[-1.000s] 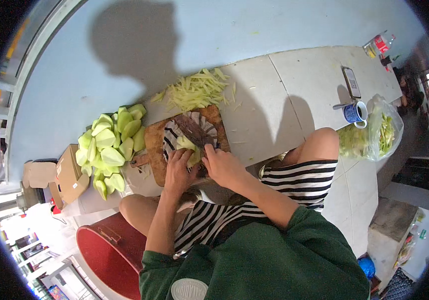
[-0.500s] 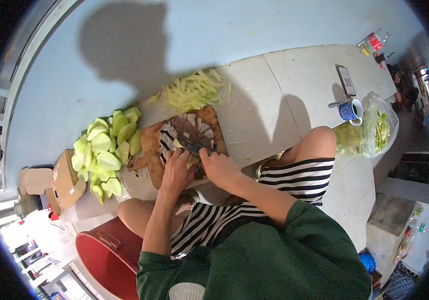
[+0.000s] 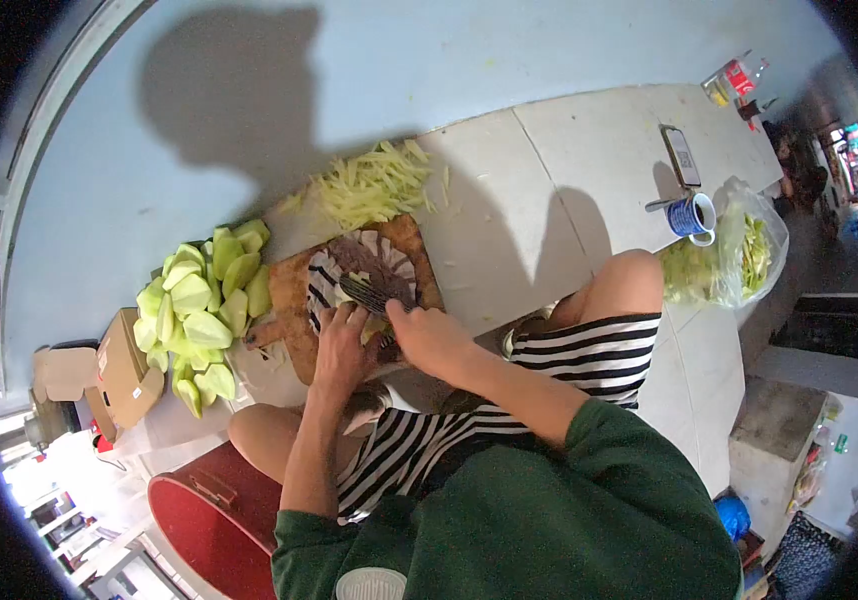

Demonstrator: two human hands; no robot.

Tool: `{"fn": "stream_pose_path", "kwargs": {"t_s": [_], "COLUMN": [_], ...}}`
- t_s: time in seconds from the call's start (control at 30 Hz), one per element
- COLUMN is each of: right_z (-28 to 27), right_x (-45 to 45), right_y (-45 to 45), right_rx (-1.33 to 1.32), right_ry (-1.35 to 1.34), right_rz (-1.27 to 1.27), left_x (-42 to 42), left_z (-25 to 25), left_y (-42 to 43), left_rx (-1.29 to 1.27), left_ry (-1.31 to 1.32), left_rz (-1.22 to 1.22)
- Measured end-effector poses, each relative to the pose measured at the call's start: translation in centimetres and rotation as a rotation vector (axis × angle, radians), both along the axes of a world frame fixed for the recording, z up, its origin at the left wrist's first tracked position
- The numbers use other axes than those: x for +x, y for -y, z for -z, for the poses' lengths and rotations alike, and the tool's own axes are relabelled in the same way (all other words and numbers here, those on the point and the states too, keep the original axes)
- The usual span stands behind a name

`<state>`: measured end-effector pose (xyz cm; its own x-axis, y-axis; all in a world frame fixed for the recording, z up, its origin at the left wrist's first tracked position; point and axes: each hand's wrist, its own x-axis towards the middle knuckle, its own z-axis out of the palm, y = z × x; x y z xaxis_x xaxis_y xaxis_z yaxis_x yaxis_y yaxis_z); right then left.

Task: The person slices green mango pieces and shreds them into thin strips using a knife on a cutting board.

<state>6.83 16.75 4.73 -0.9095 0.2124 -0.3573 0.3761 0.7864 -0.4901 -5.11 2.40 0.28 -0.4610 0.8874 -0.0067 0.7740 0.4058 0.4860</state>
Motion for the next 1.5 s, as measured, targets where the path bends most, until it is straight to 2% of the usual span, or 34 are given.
{"fn": "stream_pose_path", "kwargs": {"t_s": [0.07,0.17,0.33,0.4,0.47,0.57,0.7,0.77,0.87,1.03,1.07,1.17,1.23,1.3,1.33,1.4,1.43,1.5], "right_z": [0.8,-0.9,0.0,-0.8,-1.9,3.8,0.0,-1.4,2.5,0.3,0.2,3.1,1.0,-2.0,-2.4,1.1,1.5,0.7], "right_x": [-0.1,-0.2,-0.7,0.0,-0.4,-0.3,-0.5,-0.6,-0.5,-1.0,-0.9,-0.9,-1.0,-2.3,-2.4,-1.6,-1.7,-1.7], "right_y": [-0.7,0.2,-0.3,0.7,0.9,-0.4,0.5,1.0,-0.4,0.4,0.6,-0.8,0.3,0.4,0.5,-0.3,-0.8,-0.8], "right_rx": [0.012,0.005,0.002,0.003,0.000,-0.051,-0.009,0.007,0.003,0.012,0.018,-0.065,-0.018,-0.026,-0.051,-0.067,-0.077,-0.068], "right_ry": [-0.003,-0.078,0.012,-0.038,-0.067,-0.118,-0.089,-0.090,-0.082,-0.112,-0.118,-0.036,-0.078,-0.044,-0.063,-0.042,-0.026,-0.008], "right_rz": [-0.007,-0.014,0.007,0.003,-0.007,0.042,-0.001,-0.006,0.009,-0.028,-0.027,0.018,-0.011,-0.083,-0.089,-0.055,-0.021,-0.021], "left_x": [-0.4,-0.2,-0.2,0.2,-0.2,-0.3,-0.1,-0.1,-0.3,-0.5,-0.1,-0.1,0.2,-0.3,-0.4,-0.1,0.0,-0.1], "left_z": [-0.1,0.8,-0.5,0.2,1.6,0.7,1.2,0.5,-0.3,1.9,1.9,-0.1,0.6,2.0,2.5,1.2,0.2,0.1], "left_y": [-0.6,0.0,-0.1,0.7,0.4,0.3,0.6,0.8,0.0,0.7,1.2,0.3,0.9,0.8,1.0,0.9,0.6,0.4], "left_rx": [-0.021,0.080,0.038,-0.004,0.190,0.058,0.080,0.158,0.125,0.157,0.052,0.117,0.105,0.208,0.202,0.132,0.070,0.149], "left_ry": [0.031,-0.004,-0.006,0.009,-0.108,-0.006,-0.021,-0.047,-0.007,-0.072,-0.049,-0.014,0.007,-0.106,-0.046,-0.024,-0.007,-0.035], "left_rz": [-0.032,-0.009,-0.025,-0.018,0.020,0.006,-0.025,0.048,-0.032,0.057,-0.007,-0.054,-0.046,0.004,0.022,-0.012,-0.044,-0.032]}}
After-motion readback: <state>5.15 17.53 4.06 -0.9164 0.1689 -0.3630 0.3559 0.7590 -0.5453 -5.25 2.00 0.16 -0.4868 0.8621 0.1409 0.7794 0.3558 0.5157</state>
